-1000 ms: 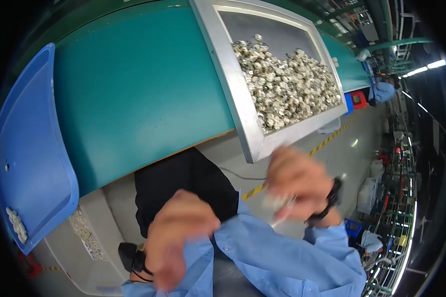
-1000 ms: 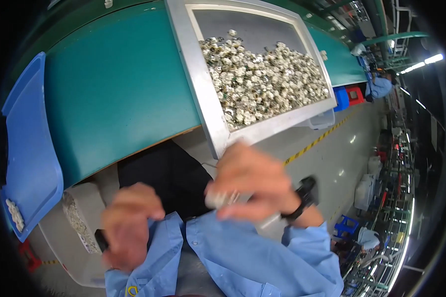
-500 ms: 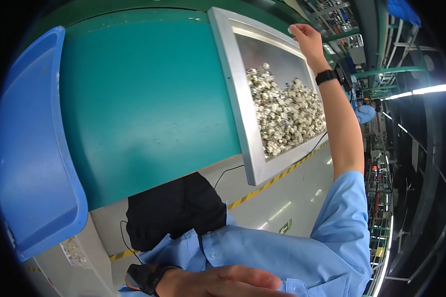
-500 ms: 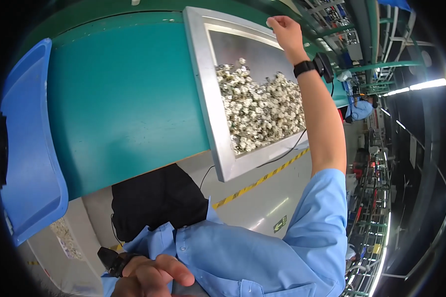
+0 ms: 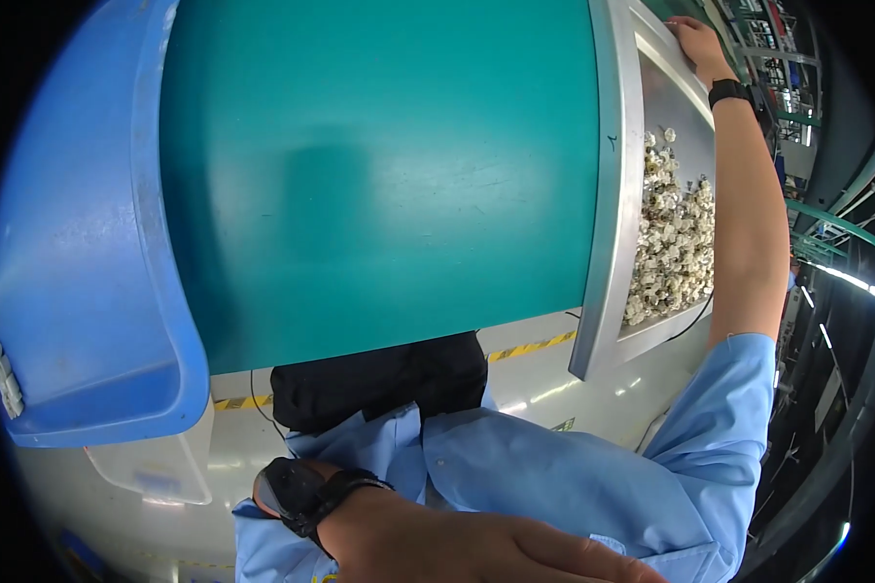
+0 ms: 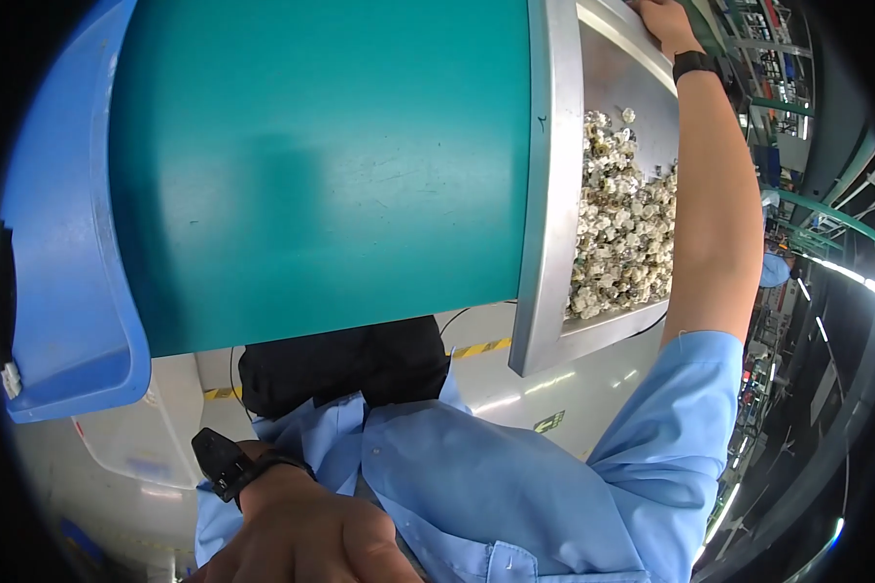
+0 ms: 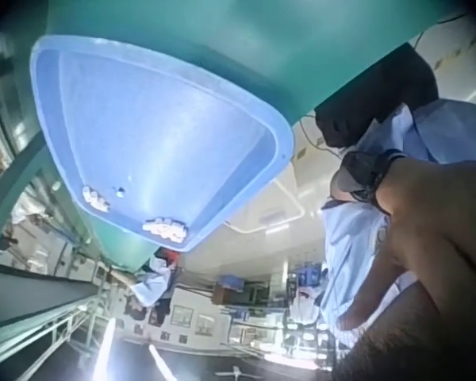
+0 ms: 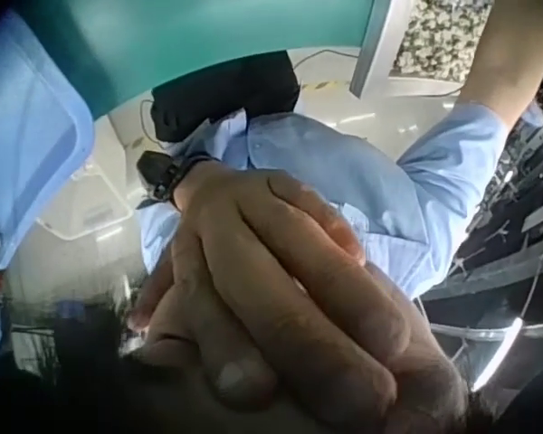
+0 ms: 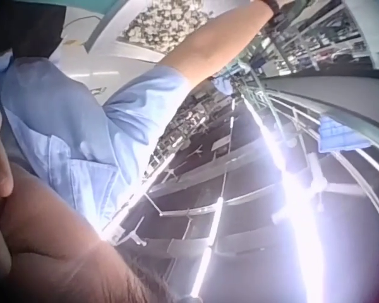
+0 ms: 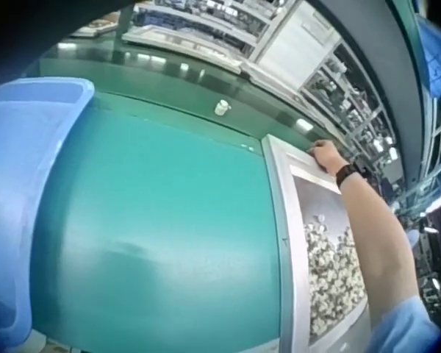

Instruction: The person picks up a white plastic base and a metal component from separate trays, fits the metal piece into the base by hand, and places the assembled unit onto a blue tray.

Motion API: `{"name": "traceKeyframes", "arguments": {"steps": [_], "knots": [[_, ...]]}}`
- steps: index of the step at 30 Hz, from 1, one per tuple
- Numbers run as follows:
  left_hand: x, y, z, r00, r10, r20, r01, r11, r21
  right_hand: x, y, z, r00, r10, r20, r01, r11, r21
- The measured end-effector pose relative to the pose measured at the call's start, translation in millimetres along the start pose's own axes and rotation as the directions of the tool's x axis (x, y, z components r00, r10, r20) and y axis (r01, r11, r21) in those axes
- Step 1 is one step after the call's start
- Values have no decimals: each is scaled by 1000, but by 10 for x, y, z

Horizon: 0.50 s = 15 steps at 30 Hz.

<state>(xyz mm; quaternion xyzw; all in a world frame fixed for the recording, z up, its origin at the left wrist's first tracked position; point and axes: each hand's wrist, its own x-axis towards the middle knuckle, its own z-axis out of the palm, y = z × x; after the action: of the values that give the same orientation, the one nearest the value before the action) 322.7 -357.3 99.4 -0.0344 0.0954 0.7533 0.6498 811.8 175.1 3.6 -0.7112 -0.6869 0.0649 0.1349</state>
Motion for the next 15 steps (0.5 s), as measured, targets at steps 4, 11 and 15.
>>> {"name": "traceKeyframes", "arguments": {"steps": [4,11,15], "knots": [[178,-149,-239,988,76,131,-81,996,30,-683,-1052,403,988,146,-40,-133,964,231],[-100,-42,-338,972,-29,235,-27,973,231,-1578,-435,-475,834,-378,-402,248,907,-340],[-179,109,-715,734,267,625,-520,812,265,-2293,-885,-211,643,-694,-324,420,673,-609]]}}
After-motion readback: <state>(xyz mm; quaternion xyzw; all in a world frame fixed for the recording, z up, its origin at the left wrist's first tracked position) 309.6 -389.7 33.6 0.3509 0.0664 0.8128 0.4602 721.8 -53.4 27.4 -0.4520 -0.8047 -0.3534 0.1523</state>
